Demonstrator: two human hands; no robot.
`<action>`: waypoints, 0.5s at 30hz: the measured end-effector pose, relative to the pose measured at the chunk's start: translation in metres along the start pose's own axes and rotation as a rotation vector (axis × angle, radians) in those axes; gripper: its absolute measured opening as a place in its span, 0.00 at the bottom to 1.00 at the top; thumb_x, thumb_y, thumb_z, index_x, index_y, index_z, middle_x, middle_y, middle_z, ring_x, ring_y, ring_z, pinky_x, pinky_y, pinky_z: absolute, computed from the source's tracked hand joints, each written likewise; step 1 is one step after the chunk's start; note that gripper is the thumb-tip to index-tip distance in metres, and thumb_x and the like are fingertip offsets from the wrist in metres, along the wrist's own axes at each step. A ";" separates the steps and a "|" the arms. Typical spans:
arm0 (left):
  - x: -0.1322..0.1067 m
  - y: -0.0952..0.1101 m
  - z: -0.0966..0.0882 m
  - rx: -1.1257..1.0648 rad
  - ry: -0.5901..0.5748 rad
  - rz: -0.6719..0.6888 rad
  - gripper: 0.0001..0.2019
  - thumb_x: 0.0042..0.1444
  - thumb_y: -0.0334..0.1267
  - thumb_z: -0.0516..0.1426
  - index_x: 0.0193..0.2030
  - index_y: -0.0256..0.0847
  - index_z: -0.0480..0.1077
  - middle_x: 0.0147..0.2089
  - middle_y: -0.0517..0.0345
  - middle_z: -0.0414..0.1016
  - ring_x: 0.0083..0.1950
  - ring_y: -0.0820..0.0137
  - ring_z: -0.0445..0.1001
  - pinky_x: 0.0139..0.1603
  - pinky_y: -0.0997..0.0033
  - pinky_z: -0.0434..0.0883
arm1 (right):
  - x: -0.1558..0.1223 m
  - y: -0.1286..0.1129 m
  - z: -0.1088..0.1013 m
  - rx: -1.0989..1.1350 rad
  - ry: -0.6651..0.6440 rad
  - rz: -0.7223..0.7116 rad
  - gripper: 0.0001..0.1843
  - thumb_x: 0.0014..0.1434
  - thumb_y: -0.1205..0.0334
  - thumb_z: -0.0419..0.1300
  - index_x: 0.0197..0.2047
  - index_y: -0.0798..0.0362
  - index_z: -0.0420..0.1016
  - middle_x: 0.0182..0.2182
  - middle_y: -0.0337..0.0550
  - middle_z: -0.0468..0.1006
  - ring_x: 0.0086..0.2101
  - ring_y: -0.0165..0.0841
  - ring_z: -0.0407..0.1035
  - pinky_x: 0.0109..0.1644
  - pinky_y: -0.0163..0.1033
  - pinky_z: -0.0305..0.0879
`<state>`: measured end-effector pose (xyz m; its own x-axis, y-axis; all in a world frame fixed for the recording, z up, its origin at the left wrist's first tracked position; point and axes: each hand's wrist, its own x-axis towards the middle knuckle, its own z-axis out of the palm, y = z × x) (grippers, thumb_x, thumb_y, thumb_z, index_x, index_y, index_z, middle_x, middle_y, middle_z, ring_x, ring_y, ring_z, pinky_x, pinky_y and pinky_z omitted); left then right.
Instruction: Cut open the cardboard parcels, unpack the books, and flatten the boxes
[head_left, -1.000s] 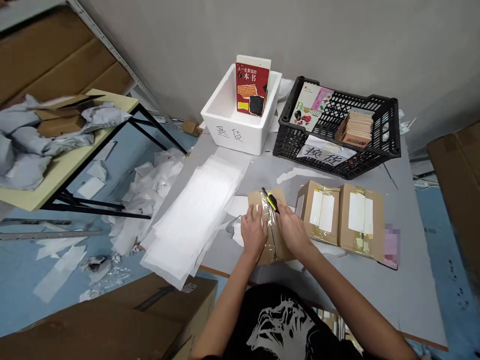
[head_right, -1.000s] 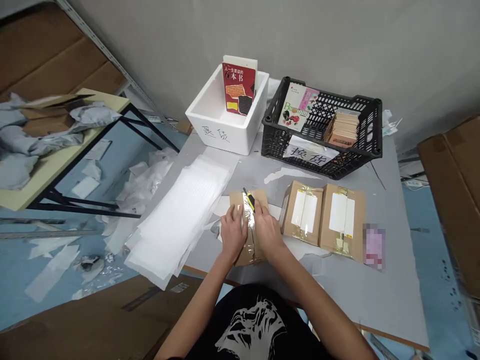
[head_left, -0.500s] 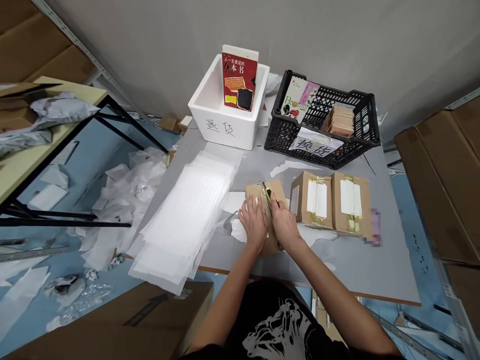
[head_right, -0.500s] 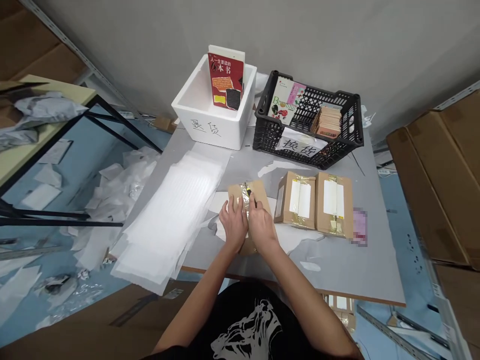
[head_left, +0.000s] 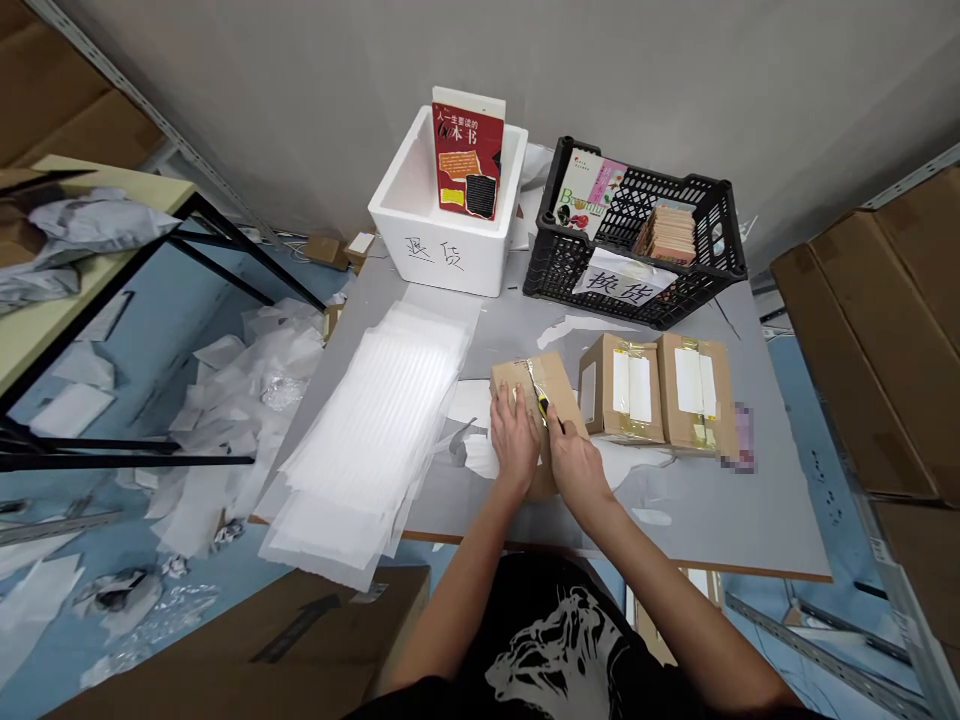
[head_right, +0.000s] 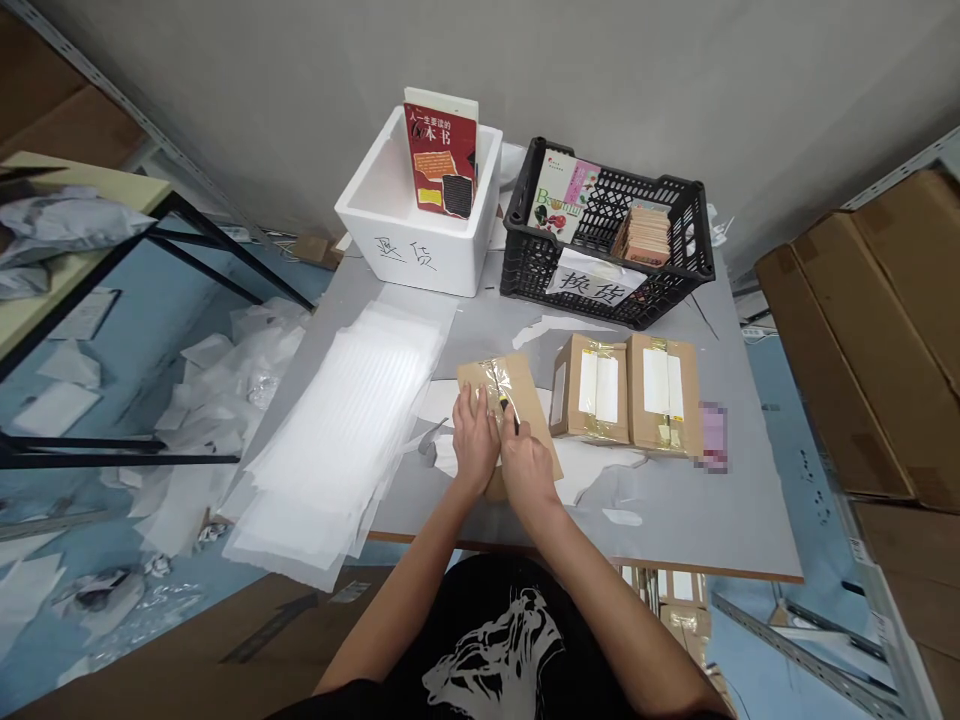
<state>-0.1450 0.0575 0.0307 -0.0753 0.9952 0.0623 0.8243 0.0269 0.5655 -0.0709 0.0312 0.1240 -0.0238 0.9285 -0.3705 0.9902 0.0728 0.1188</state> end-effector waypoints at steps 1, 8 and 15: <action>0.000 0.000 0.000 -0.008 0.000 0.002 0.24 0.65 0.36 0.42 0.67 0.37 0.55 0.70 0.42 0.51 0.70 0.57 0.50 0.65 0.52 0.59 | -0.009 0.001 0.001 -0.017 -0.008 -0.005 0.31 0.61 0.78 0.45 0.68 0.60 0.50 0.42 0.54 0.75 0.33 0.32 0.76 0.35 0.33 0.71; 0.000 -0.003 0.006 -0.016 0.004 -0.001 0.24 0.65 0.35 0.41 0.68 0.40 0.52 0.71 0.46 0.48 0.70 0.57 0.49 0.64 0.51 0.61 | -0.089 0.018 0.016 -0.112 -0.105 -0.026 0.36 0.53 0.82 0.50 0.65 0.55 0.58 0.37 0.50 0.76 0.26 0.33 0.75 0.27 0.33 0.70; 0.002 -0.001 0.004 0.001 -0.009 -0.019 0.25 0.64 0.35 0.41 0.68 0.39 0.53 0.71 0.45 0.48 0.70 0.56 0.50 0.61 0.52 0.65 | -0.115 0.016 0.021 -0.119 -0.134 0.015 0.38 0.51 0.84 0.48 0.65 0.56 0.58 0.36 0.48 0.77 0.25 0.31 0.75 0.25 0.31 0.69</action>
<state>-0.1440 0.0596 0.0266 -0.0854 0.9954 0.0441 0.8233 0.0456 0.5657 -0.0493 -0.0824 0.1495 0.0169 0.8733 -0.4868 0.9669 0.1097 0.2303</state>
